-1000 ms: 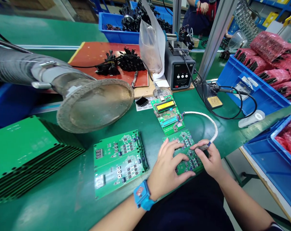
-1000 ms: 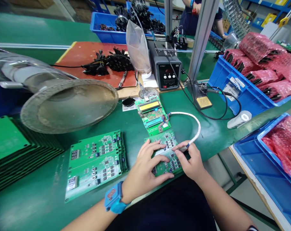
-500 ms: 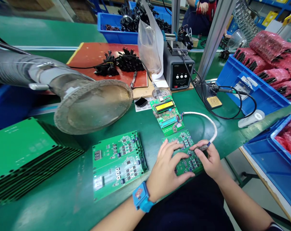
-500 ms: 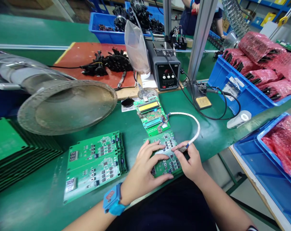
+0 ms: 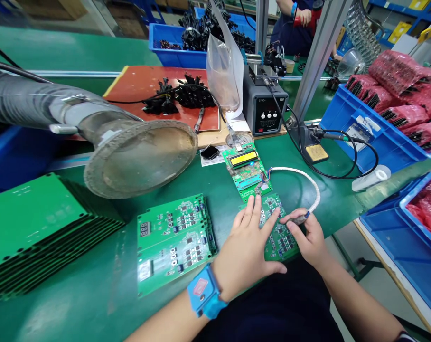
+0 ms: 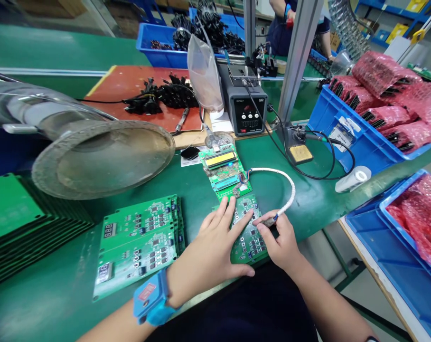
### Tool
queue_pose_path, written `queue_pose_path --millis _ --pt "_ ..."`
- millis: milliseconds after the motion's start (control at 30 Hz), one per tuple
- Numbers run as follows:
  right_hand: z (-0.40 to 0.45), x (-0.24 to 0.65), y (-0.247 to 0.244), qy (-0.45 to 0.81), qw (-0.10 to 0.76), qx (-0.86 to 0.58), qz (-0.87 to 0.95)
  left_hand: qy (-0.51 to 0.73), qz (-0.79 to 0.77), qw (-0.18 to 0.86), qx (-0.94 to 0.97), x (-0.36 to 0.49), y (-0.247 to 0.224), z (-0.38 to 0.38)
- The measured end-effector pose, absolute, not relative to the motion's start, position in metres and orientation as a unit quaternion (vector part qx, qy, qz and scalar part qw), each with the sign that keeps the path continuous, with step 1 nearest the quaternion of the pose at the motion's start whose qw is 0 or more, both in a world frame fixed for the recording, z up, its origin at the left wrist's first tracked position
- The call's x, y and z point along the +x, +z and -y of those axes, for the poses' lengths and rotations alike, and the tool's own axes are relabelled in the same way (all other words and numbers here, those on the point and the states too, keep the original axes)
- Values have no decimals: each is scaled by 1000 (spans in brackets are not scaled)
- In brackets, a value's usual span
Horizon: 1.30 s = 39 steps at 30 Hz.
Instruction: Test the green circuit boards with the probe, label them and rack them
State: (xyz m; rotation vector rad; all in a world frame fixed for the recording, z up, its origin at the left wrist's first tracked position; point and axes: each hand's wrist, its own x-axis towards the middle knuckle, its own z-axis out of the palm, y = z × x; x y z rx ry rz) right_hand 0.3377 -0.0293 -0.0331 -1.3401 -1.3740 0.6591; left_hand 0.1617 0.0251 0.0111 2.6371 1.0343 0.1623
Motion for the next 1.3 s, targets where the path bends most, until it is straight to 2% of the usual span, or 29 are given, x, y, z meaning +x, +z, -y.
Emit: queue_pose_path --millis 167,400,1067,1300 --pt "29 338 -37 280 529 -559 574 23 -366 151 918 162 14 -36" --pt "29 337 -36 271 536 -553 578 52 -342 145 927 159 8 -37" --pt "29 337 -26 254 522 -576 576 27 -360 146 921 169 23 -36" --pt "-9 331 -6 315 618 -549 466 114 -368 88 918 113 37 -44"
